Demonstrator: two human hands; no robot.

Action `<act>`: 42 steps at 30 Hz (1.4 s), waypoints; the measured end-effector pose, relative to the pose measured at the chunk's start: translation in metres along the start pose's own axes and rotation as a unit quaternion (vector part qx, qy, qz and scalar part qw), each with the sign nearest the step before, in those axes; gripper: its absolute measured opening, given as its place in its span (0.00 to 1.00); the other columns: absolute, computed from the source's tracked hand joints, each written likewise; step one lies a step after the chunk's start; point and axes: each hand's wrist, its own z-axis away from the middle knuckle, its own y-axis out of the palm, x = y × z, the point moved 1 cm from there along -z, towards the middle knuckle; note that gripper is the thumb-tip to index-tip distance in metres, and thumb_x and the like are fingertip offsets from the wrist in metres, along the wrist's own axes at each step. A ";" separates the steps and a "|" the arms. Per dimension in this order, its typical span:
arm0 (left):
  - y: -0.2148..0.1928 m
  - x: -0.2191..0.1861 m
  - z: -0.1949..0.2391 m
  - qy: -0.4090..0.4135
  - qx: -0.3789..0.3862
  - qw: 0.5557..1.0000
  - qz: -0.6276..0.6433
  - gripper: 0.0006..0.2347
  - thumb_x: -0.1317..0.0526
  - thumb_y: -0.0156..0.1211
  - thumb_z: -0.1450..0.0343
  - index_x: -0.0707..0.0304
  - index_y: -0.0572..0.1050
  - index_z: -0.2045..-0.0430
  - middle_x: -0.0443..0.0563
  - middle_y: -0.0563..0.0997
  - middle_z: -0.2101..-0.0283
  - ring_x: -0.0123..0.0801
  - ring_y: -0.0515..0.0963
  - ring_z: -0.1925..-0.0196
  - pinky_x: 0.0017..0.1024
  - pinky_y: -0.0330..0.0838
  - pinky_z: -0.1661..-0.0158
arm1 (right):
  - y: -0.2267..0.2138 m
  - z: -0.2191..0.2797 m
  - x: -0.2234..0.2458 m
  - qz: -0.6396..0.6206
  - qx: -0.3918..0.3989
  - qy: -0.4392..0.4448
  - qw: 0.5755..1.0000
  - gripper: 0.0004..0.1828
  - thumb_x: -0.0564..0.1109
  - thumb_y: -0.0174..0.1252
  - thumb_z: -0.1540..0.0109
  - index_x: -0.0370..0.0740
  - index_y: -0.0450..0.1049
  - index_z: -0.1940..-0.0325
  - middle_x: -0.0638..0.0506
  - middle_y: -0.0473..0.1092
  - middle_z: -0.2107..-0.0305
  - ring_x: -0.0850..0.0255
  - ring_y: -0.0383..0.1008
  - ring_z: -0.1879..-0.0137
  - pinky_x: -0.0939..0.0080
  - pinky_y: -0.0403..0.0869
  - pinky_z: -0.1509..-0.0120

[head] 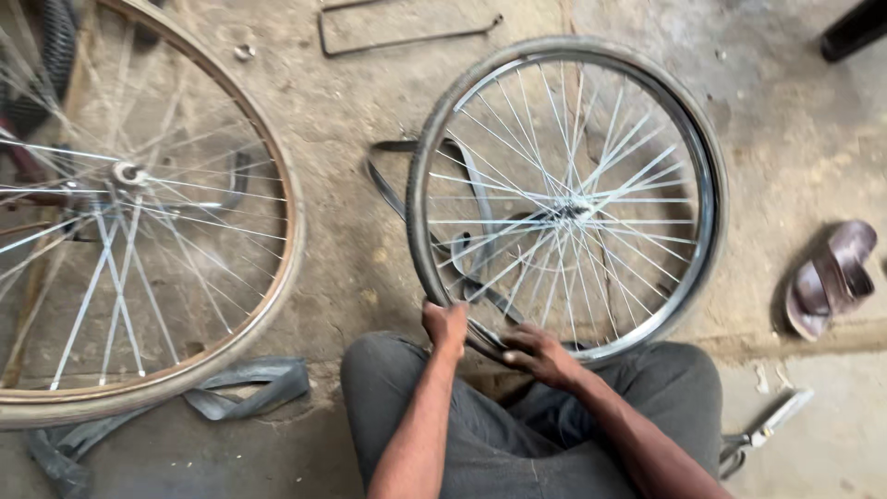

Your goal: The person removes a bicycle tire from a wheel rim, then inserts a new inner tube into the tire. They proceed to mount the tire back onto the rim, using their hands to push the tire bead over the rim edge.

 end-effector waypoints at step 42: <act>-0.006 0.009 -0.011 0.030 0.096 0.981 0.169 0.15 0.72 0.70 0.45 0.73 0.76 0.66 0.50 0.79 0.69 0.33 0.77 0.71 0.32 0.75 0.66 | -0.019 -0.028 0.064 0.141 0.173 0.219 0.950 0.24 0.45 0.65 0.41 0.49 0.77 0.39 0.46 0.77 0.50 0.51 0.78 0.46 0.53 0.75 0.41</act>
